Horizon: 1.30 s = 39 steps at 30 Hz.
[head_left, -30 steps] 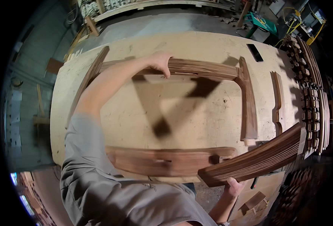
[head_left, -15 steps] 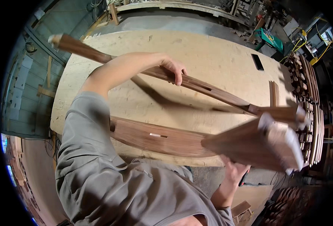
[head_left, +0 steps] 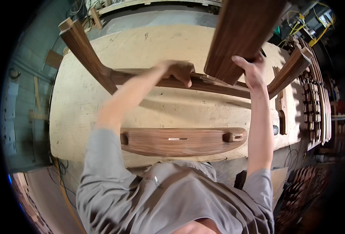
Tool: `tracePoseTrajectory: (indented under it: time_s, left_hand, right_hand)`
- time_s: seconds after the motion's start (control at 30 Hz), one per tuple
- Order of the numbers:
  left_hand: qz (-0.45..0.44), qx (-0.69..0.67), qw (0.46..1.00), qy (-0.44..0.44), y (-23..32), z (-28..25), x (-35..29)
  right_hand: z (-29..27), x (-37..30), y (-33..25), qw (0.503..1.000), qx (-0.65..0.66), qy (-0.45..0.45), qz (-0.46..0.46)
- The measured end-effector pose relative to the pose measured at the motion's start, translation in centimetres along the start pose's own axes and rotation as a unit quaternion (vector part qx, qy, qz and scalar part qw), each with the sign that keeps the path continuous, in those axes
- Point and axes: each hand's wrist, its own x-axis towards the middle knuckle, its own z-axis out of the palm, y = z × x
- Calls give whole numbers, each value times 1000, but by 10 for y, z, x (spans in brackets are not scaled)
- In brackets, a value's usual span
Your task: The person assembles a wooden frame on a workbench, using a rubber mallet to fit pieces together. They walk across the workshop to select a wooden component from a stack and return to continue the assembly.
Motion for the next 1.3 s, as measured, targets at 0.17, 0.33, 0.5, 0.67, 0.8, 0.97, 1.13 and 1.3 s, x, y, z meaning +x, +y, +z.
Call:
tracePoseTrajectory:
  time_s: [0.17, 0.33, 0.5, 0.67, 0.8, 0.97, 1.13, 1.3]
  left_hand:
    - [-35, 118, 975, 186, -19, 23, -13]
    - [-23, 92, 975, 200, -19, 23, -11]
    - [-25, 95, 973, 210, -21, 29, -12]
    - [-3, 91, 970, 225, -23, 28, -12]
    - [-33, 113, 971, 208, -15, 30, -12]
    - [-13, 87, 970, 226, -13, 25, -16]
    - [148, -160, 943, 251, -63, 38, 10]
    - [164, -221, 909, 312, -34, 31, -11]
  right_hand:
    - [21, 34, 29, 994, -40, -93, 31]
    - [23, 45, 43, 987, -92, -127, 42]
    - [34, 37, 37, 983, -127, -130, 20]
    - [27, 33, 39, 983, -92, -155, 27]
    - [28, 26, 38, 984, -93, -152, -13]
    - [43, 23, 42, 972, 38, -232, 5]
    - [50, 22, 56, 976, -17, -217, 22]
    - [33, 22, 61, 980, -62, -191, -4]
